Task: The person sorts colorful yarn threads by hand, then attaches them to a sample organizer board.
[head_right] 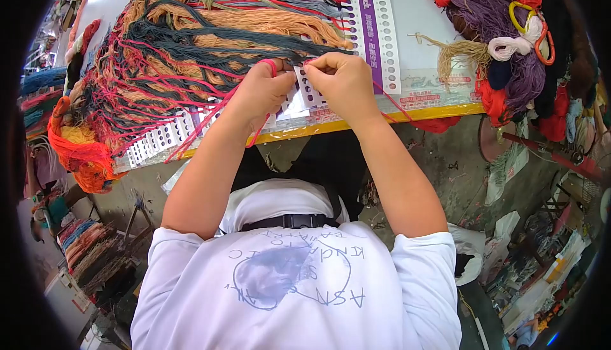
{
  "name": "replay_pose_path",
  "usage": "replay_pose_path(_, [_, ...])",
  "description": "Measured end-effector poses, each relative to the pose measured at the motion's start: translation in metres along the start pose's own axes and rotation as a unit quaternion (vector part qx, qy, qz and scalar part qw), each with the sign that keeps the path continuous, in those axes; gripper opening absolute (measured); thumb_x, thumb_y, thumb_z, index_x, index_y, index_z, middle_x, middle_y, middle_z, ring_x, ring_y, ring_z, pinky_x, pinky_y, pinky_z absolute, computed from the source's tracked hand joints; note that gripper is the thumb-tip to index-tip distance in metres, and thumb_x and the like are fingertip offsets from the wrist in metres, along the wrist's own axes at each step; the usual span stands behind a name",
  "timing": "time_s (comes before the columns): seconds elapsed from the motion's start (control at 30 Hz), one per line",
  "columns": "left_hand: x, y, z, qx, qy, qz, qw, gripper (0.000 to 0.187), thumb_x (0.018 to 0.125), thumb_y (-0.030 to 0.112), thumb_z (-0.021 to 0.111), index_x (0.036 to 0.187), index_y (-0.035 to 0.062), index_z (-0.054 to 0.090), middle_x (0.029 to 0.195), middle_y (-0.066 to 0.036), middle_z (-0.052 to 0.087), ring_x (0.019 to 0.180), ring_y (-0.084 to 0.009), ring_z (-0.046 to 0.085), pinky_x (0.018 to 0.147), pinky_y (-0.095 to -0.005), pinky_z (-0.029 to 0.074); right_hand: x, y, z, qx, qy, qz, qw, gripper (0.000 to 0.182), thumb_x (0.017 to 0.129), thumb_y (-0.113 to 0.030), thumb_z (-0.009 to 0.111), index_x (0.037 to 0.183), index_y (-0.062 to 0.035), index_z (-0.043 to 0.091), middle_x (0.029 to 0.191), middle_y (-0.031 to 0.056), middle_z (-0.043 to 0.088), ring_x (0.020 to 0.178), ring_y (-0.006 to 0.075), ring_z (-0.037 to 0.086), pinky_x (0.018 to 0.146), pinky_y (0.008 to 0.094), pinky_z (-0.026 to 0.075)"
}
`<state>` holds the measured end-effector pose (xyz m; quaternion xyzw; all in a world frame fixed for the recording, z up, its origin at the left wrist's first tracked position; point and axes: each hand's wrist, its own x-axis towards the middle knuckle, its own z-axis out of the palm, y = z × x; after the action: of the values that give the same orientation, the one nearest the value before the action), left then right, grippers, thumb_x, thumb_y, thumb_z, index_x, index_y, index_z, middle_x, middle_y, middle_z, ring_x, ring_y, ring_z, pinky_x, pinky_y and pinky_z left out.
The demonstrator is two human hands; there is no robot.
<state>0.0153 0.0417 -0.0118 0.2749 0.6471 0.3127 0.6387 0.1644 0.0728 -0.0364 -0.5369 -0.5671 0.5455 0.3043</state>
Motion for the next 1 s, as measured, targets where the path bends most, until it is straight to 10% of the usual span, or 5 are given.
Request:
replay_pose_path(0.27, [-0.002, 0.003, -0.001, -0.023, -0.007, -0.003, 1.000, 0.014, 0.087, 0.009, 0.054, 0.095, -0.0003, 0.059, 0.063, 0.003, 0.051, 0.047, -0.0035, 0.039, 0.041, -0.0208, 0.026, -0.002, 0.000, 0.007, -0.050, 0.018, -0.017, 0.998, 0.010, 0.074, -0.010, 0.068, 0.076, -0.0013, 0.068, 0.066, 0.0068, 0.066, 0.057, 0.0126, 0.062, 0.053, 0.0256, 0.048])
replay_pose_path(0.5, [0.008, -0.008, -0.002, -0.009, 0.000, 0.015, 1.000, 0.013, 0.084, 0.007, 0.055, 0.089, -0.0016, 0.062, 0.065, 0.001, 0.054, 0.050, -0.0061, 0.043, 0.043, -0.0216, 0.031, -0.019, 0.002, 0.009, -0.145, 0.055, -0.216, 0.964, 0.008, 0.071, -0.003, 0.066, 0.079, -0.0023, 0.068, 0.075, 0.0092, 0.062, 0.060, 0.0191, 0.062, 0.056, 0.0283, 0.050])
replay_pose_path(0.73, [0.002, -0.006, -0.007, 0.283, 0.139, 0.164, 0.935, 0.018, 0.073, 0.014, 0.059, 0.081, -0.0012, 0.065, 0.061, -0.012, 0.061, 0.057, -0.0201, 0.061, 0.055, -0.0313, 0.046, -0.015, 0.003, 0.002, -0.123, 0.008, -0.157, 0.980, 0.016, 0.072, 0.001, 0.063, 0.088, -0.0013, 0.064, 0.078, 0.0102, 0.060, 0.065, 0.0220, 0.062, 0.060, 0.0312, 0.051])
replay_pose_path(0.87, [-0.010, 0.008, -0.061, -0.065, 0.112, 0.163, 0.978, 0.003, 0.080, 0.007, 0.053, 0.079, 0.0050, 0.054, 0.061, 0.001, 0.053, 0.048, -0.0088, 0.047, 0.042, -0.0214, 0.034, -0.017, 0.001, 0.005, -0.230, 0.018, -0.207, 0.951, 0.014, 0.074, -0.001, 0.061, 0.087, -0.0023, 0.063, 0.084, 0.0107, 0.058, 0.075, 0.0277, 0.061, 0.067, 0.0366, 0.051])
replay_pose_path(1.0, [-0.024, 0.012, -0.091, -0.298, 0.031, 0.174, 0.938, 0.004, 0.084, 0.010, 0.047, 0.083, 0.0086, 0.051, 0.077, -0.003, 0.058, 0.075, -0.0149, 0.057, 0.071, -0.0290, 0.045, -0.024, -0.005, 0.010, -0.323, 0.030, -0.231, 0.917, 0.009, 0.074, -0.005, 0.062, 0.083, -0.0041, 0.062, 0.083, 0.0089, 0.057, 0.076, 0.0255, 0.061, 0.066, 0.0361, 0.051])
